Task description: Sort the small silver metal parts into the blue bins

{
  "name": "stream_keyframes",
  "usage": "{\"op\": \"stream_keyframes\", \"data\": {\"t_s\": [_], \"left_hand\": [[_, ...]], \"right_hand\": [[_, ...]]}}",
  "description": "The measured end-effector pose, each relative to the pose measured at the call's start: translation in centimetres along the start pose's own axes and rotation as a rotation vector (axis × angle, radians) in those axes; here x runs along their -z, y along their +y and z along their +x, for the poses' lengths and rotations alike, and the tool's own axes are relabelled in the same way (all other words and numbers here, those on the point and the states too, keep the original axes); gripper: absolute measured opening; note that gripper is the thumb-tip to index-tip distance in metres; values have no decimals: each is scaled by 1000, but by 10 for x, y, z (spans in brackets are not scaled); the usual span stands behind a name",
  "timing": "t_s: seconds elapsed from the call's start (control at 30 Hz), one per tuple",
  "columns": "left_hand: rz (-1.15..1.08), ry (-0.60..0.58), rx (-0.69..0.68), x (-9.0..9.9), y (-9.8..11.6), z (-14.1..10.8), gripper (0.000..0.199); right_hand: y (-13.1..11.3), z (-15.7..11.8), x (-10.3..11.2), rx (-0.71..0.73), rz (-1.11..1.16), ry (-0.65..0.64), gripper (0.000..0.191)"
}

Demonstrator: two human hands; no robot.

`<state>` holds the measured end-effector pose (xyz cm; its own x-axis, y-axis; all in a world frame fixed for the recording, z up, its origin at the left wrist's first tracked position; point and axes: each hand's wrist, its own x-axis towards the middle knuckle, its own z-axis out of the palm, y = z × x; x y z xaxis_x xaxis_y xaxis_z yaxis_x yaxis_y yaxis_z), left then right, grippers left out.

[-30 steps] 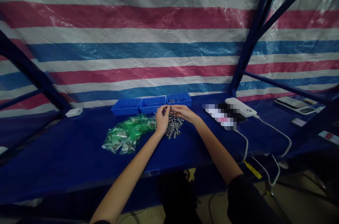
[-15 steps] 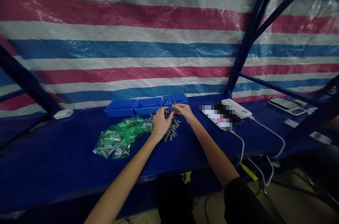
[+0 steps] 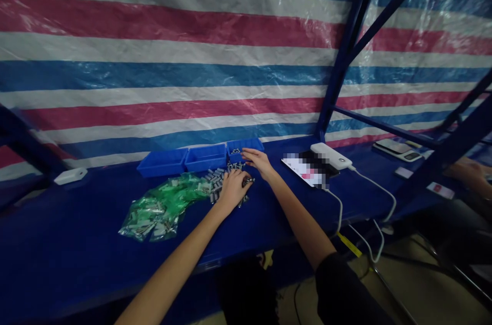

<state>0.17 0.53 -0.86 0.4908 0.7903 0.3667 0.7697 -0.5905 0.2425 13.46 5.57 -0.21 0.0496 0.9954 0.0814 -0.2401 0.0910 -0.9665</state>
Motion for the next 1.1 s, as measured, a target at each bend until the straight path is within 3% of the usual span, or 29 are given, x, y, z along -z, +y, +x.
{"op": "stream_keyframes", "data": {"t_s": [0.27,0.47,0.73,0.83,0.93,1.1], "left_hand": [[-27,13,-51,-7,0,-1,13],[-58,7,7,-6,-1,1,16],[-113,3,-2,-3,0,1,16],[-206,92,46,-3,-4,4,17],[-281,259,100,1,-10,7,20],[-368,498,234,9,-21,10,26]], "right_hand": [[-8,-7,-12,11,-69,28,28],[-13,-15,-23,53,-101,6,28],[-13,-10,-18,36,-140,28,25],[-11,-8,-15,54,-154,28,24],[-7,-8,-14,44,-172,13,20],[-2,-12,-20,-65,-200,-5,17]]}}
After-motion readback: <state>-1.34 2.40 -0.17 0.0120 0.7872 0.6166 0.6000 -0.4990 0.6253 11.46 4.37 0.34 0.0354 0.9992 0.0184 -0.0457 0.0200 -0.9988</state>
